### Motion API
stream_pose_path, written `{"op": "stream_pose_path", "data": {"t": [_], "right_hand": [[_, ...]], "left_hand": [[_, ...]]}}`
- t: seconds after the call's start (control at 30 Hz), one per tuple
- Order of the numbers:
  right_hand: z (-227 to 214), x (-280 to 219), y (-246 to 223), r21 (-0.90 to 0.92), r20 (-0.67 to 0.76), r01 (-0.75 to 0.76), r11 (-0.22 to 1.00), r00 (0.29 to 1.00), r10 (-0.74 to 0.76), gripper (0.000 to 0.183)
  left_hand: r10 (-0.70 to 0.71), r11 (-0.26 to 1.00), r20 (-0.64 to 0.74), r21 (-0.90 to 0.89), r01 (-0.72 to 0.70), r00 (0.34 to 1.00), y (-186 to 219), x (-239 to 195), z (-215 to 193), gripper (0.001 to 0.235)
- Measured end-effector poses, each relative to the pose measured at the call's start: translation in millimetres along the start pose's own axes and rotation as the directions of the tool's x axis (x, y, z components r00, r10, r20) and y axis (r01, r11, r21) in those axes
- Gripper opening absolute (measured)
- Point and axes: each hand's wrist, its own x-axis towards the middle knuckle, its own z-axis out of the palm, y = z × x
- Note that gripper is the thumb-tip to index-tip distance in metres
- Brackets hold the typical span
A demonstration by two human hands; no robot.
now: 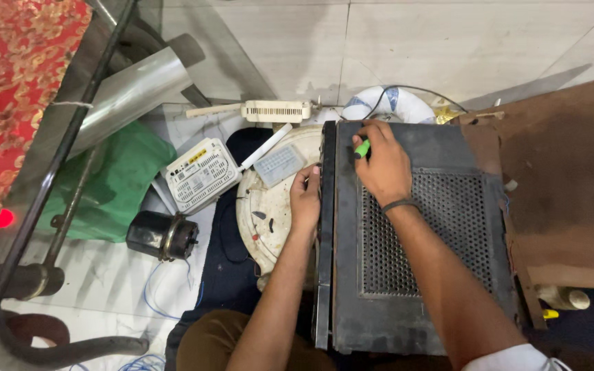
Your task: The person uses a screwdriver to remove screws from a black electronic device, opens a small plastic parts box, and manipulates internal components. The person then closes the parts box and continues to adjust the device casing.
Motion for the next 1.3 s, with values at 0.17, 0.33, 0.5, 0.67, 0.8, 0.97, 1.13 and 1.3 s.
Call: {"op": "stream_pose_path", "data": {"t": [0.17,0.33,0.5,0.67,0.8,0.97,1.13,1.3], "right_hand": [[1,-1,1,0.027,-0.012,0.014,1.000,1.000,-0.014,0.019],[1,-1,3,0.024,-0.029,0.045,0.999,0.999,-0.044,0.019],[1,-1,2,0.019,-0.025,0.027,0.999,0.999,-0.026,0.019],[1,-1,0,0.016,-0.015,-0.001,1.000,1.000,0.001,0.020],[0,-1,-1,0.010,-0.021,0.017,1.000,1.000,-0.017,0.020],[0,-1,0,0.028,-0.017,0.003,1.000,1.000,-0.003,0.020],[1,0,1,0.032,-0.033,0.026,0.999,0.999,-0.025,0.020],[1,-1,1,0.026,-0.038,0.040,0.999,0.999,-0.039,0.020]], "left_hand": [[0.018,0.998,-0.022,0.059,-0.017,1.000,3,0,1,0.027],[0.025,1.000,0.032,-0.002,-0.025,0.999,19,-10,4,0.030],[0.074,0.991,0.095,-0.118,-0.062,0.993,30,-14,4,0.040],[0.117,0.993,0.055,-0.036,-0.115,0.992,26,-13,0,0.043],[0.123,0.982,0.058,-0.153,-0.113,0.991,14,-4,-3,0.035],[0.167,0.981,0.056,-0.106,-0.160,0.984,3,0,-5,0.032],[0.102,0.995,0.005,-0.014,-0.102,0.995,4,-1,-1,0.029],[0.136,0.985,0.053,-0.112,-0.129,0.989,7,-2,-3,0.030]]}}
